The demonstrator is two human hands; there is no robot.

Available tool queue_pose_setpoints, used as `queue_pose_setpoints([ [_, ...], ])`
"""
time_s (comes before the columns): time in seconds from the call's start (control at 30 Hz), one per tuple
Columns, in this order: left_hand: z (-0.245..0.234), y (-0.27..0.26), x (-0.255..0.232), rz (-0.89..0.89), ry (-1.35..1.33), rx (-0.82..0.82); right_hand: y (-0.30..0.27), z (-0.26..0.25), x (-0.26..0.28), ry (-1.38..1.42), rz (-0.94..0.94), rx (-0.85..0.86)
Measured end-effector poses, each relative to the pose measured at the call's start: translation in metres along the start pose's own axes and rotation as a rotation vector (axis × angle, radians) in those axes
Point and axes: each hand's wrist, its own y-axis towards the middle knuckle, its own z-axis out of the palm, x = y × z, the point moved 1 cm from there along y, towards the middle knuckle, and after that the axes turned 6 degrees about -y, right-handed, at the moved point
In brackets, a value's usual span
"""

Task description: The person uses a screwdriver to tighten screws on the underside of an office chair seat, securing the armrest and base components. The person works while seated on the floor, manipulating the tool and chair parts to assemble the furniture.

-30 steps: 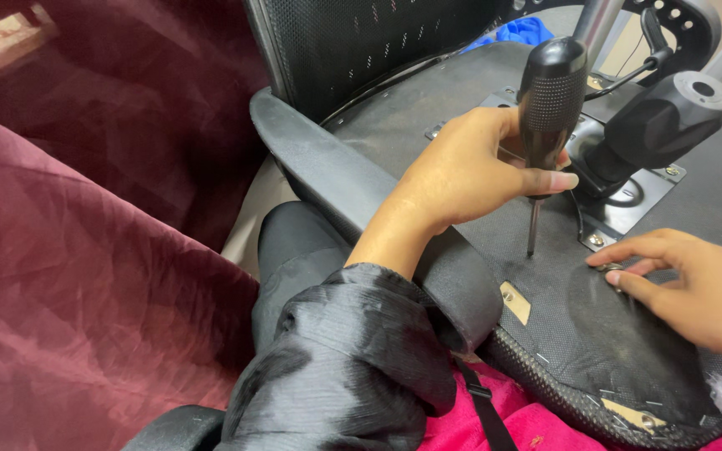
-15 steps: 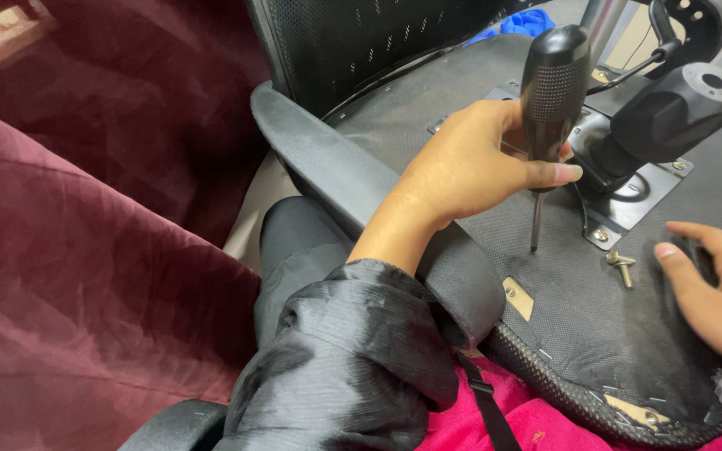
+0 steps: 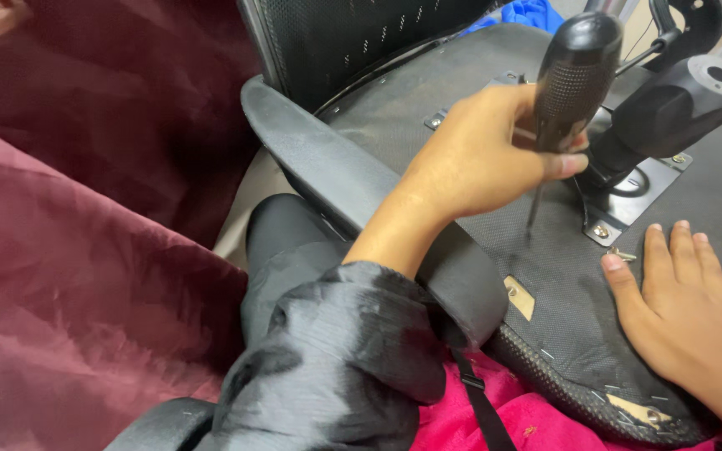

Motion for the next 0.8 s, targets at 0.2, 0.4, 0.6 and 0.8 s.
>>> queue_pose_setpoints([
  [0.2, -0.034, 0.022, 0.004, 0.09, -0.074, -0.059, 0.001, 0.0, 0.004, 0.057, 0.042, -0.017],
  [0.4, -0.061, 0.021, 0.015, 0.081, -0.014, -0.027, 0.003, 0.009, -0.001, 0.077, 0.024, -0.072],
  [0.6, -0.07, 0.02, 0.019, 0.0, 0.042, 0.005, 0.001, 0.022, -0.009, 0.24, 0.014, -0.19],
  [0.8, -0.083, 0.016, 0.018, -0.042, 0.043, 0.064, -0.001, 0.038, -0.018, 0.299, -0.015, -0.255],
])
